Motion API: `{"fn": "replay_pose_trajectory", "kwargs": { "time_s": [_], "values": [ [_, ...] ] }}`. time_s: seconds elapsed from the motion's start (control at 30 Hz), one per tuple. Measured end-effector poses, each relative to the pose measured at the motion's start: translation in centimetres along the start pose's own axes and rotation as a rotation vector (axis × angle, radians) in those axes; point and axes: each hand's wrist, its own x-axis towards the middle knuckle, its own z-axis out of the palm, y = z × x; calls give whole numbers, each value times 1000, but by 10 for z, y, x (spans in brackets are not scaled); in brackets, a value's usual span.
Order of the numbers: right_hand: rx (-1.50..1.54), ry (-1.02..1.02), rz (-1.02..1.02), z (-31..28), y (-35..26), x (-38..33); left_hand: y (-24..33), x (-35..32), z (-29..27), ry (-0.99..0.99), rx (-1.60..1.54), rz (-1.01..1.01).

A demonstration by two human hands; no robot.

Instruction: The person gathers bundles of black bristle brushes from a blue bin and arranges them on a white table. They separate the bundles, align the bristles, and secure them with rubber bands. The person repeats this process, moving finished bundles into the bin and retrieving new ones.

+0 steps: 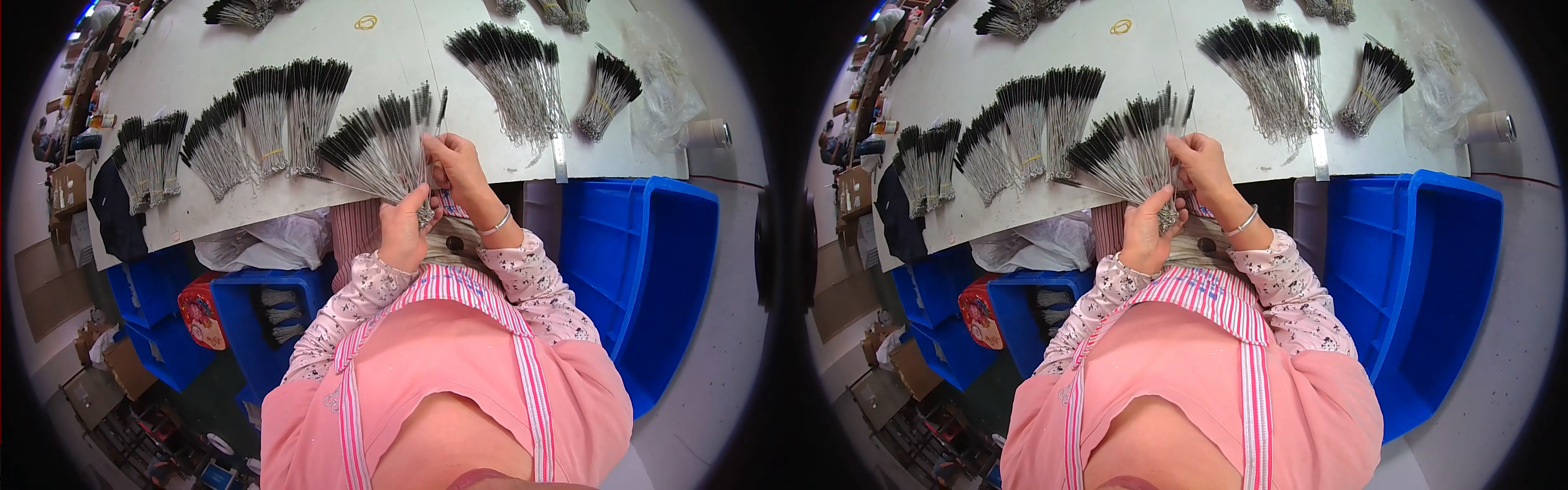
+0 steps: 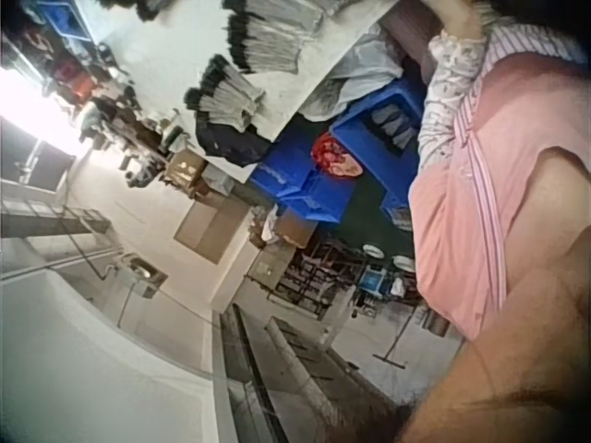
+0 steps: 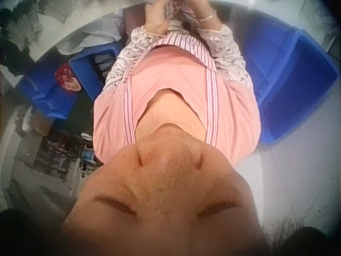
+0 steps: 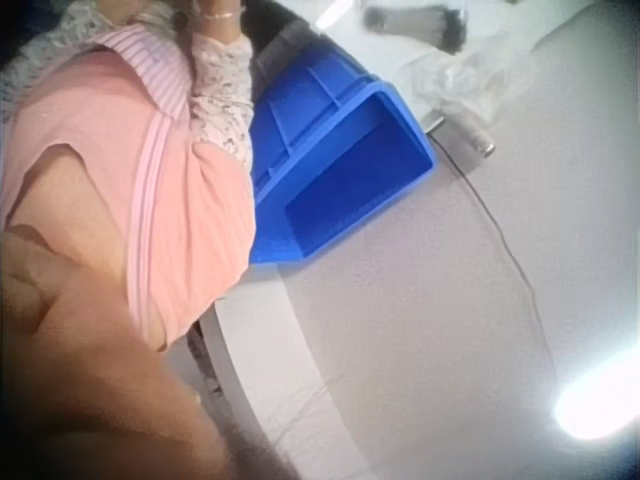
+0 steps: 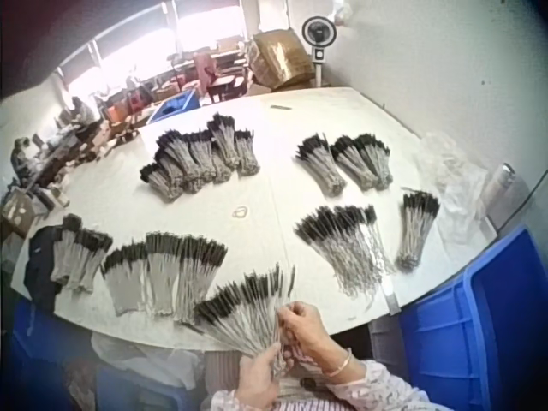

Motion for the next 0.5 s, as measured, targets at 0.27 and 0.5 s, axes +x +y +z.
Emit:
{"fn": "replay_pose_trajectory", "kwargs": {
  "time_s": [0.27,0.5],
  "values": [
    [67,-32,32,-3,1,-4,-4,2,-3,-62,47,51],
    [-153,-2,-135,0,7,-7,-27,21,-12,-89,-9,308]
  ]
}}
